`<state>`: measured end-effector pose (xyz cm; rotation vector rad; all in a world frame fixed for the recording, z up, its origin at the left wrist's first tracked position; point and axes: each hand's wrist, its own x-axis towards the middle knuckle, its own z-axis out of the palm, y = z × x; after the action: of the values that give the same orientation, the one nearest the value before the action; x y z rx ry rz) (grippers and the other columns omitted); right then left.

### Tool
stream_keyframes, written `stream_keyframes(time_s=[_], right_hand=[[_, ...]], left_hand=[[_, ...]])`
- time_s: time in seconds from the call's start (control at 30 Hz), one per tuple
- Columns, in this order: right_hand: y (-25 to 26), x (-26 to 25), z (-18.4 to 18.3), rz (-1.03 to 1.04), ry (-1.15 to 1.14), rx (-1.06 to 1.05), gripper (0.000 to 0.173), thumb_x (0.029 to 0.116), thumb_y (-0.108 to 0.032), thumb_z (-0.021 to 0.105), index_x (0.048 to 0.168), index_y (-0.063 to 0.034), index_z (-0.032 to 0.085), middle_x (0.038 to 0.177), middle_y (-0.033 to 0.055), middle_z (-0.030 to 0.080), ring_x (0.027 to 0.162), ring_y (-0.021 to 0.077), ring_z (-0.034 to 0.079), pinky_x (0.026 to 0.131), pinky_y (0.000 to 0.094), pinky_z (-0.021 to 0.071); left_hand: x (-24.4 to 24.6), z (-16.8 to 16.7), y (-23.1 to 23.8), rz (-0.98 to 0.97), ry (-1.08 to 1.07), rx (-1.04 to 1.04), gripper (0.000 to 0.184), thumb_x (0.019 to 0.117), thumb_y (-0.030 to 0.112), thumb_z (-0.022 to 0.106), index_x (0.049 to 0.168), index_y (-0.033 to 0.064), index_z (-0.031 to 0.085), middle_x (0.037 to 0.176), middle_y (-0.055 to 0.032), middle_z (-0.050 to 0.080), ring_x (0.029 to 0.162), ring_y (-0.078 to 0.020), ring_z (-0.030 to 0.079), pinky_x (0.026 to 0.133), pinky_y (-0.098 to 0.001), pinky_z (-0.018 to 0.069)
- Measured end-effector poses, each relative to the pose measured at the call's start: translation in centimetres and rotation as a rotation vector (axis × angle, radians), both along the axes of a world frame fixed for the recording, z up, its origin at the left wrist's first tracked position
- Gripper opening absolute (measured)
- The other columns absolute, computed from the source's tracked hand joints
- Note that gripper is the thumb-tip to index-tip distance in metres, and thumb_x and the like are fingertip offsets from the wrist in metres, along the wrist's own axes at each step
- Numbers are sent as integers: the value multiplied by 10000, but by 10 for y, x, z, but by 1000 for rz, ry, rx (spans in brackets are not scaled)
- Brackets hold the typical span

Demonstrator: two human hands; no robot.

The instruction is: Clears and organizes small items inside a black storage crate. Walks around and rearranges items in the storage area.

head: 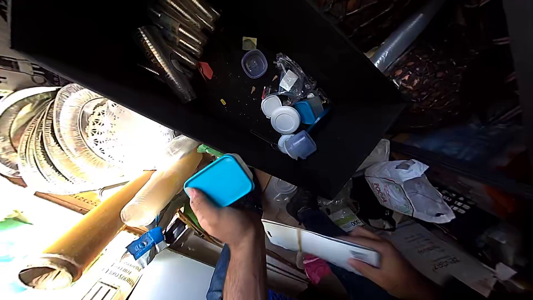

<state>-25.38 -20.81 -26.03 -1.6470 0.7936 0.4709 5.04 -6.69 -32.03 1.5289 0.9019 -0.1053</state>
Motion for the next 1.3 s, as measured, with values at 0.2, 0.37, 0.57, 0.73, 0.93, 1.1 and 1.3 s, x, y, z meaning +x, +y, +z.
stream_keyframes(time_s=[0.2,0.37,0.57,0.73,0.93,1.1,1.3], right_hand=[[114,50,-108,378,298,-164,565,912,-211,664,1468,-282,588,1303,118,633,1227,296,600,972,485,554],[190,34,-146,791,296,-105,608,856,16,680,1444,-77,555,1369,243,581,1277,459,547,1045,696,418],[115,84,-109,421,-465,-200,190,999,-207,562,1030,-124,730,929,58,728,848,203,717,722,397,610],[4,202,-155,-24,-239,-270,291,1042,-202,508,1211,-51,690,1021,70,735,886,157,708,796,395,609],[-5,236,-354,474,485,-113,505,996,-295,594,1373,37,545,1363,311,559,1246,459,580,991,660,477],[10,218,-366,452,675,-97,520,1055,-370,463,1440,-21,485,1349,303,585,1253,469,580,985,673,468],[-12,198,-235,397,306,-295,208,1038,-235,554,1130,-139,714,960,114,731,926,311,708,828,592,553]], left_hand=[[-6,-4,-3,0,46,-1,429,1114,438,334,1305,143,579,1166,-74,665,1083,-208,663,856,-459,573],[-16,-7,-4,-38,56,-8,429,1108,445,349,1319,146,571,1190,-87,661,1101,-232,658,868,-489,568],[-14,-8,-2,-19,66,4,430,1102,460,362,1289,149,594,1163,-79,671,1081,-222,667,835,-480,579],[-17,-6,-2,-5,82,-31,444,1102,474,360,1304,153,592,1146,-76,679,1060,-220,675,841,-465,582],[-13,-6,-6,-16,92,-41,449,1109,466,334,1299,146,585,1117,-91,681,1043,-219,678,841,-475,582],[-11,-3,-4,-17,93,-68,430,1112,446,335,1257,136,595,1058,-71,690,976,-191,702,789,-418,606],[-9,-3,-14,-9,103,-82,440,1108,467,331,1254,150,598,1065,-70,690,985,-198,694,797,-433,598]])
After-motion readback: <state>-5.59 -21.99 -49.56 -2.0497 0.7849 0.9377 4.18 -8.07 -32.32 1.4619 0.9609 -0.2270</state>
